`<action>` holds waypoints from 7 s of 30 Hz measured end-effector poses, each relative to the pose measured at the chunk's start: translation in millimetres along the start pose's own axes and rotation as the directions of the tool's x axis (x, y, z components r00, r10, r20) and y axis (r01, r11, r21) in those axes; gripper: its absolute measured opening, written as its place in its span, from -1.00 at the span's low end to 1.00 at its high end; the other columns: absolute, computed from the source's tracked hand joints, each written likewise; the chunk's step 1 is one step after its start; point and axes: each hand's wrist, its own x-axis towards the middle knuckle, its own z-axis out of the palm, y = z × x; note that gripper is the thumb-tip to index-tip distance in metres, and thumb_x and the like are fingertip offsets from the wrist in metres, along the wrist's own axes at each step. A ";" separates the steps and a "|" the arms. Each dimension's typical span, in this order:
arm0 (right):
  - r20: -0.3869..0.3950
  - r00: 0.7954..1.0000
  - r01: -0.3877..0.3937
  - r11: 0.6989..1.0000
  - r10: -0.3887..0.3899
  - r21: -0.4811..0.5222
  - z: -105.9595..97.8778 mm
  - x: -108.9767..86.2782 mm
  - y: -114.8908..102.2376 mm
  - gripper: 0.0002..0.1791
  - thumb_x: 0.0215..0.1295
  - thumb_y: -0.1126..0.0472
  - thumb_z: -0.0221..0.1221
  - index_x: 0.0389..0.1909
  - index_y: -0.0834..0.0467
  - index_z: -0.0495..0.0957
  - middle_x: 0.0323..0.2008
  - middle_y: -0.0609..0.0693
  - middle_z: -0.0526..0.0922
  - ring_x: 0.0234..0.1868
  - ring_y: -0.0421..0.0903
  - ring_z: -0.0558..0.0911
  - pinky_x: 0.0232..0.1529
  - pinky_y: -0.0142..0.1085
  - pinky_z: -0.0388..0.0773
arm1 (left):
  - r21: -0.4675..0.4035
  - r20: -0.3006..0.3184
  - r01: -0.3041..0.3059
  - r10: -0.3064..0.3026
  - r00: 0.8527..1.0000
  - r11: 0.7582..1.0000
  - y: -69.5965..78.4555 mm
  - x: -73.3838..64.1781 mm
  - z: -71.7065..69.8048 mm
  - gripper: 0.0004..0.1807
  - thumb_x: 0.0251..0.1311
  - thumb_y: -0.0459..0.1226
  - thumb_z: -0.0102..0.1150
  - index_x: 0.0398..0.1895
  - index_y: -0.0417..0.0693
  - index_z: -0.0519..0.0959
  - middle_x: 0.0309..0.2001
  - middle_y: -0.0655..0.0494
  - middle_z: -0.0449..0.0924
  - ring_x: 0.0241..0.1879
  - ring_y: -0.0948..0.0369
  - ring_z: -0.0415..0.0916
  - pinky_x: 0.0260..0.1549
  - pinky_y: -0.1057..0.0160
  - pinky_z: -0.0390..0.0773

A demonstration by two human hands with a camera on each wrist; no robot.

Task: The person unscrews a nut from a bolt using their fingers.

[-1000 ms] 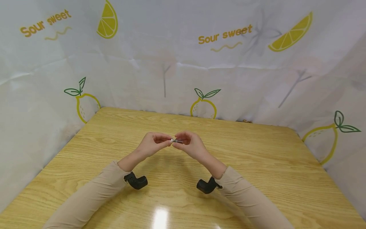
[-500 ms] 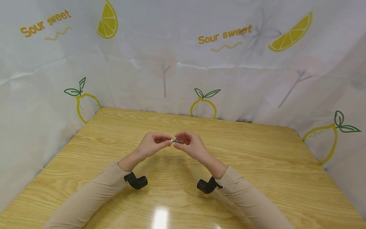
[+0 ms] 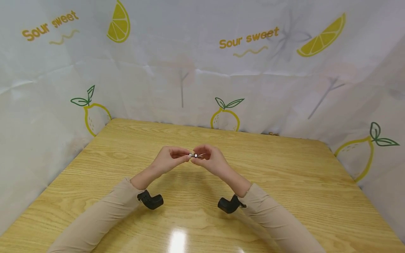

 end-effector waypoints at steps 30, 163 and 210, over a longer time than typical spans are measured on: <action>0.050 0.999 -0.011 1.000 0.011 -0.010 -3.5 2.8 -0.6 -0.66 0.27 0.17 0.18 0.01 0.24 0.49 -0.05 0.21 0.60 -0.08 0.02 0.62 -0.07 -0.16 0.58 | -0.004 -0.015 0.026 -0.027 1.000 1.000 0.9 1.2 -0.5 -0.71 0.20 -0.26 0.19 -0.07 -0.23 0.63 -0.17 -0.17 0.68 -0.12 -0.13 0.60 -0.21 0.27 0.60; 0.077 0.995 -0.063 0.998 0.065 -0.020 -2.9 2.6 -1.9 -0.56 0.42 0.01 -0.02 0.07 0.28 0.49 -0.12 0.22 0.67 -0.07 0.18 0.60 0.05 0.08 0.47 | -0.015 -0.030 0.035 -0.035 0.999 0.999 -0.4 -1.0 -1.5 -0.72 0.21 -0.25 0.18 -0.07 -0.22 0.63 -0.16 -0.16 0.68 -0.11 -0.12 0.60 -0.16 0.24 0.61; 0.047 0.996 -0.074 0.997 0.073 0.009 -2.4 1.5 -3.6 -0.56 0.38 0.02 0.04 0.10 0.25 0.47 -0.05 0.21 0.62 -0.03 0.13 0.58 0.10 0.09 0.44 | -0.020 -0.050 0.058 -0.059 0.997 0.998 1.7 -2.5 -2.8 -0.72 0.22 -0.24 0.18 -0.07 -0.19 0.63 -0.15 -0.15 0.68 -0.11 -0.08 0.61 -0.17 0.25 0.61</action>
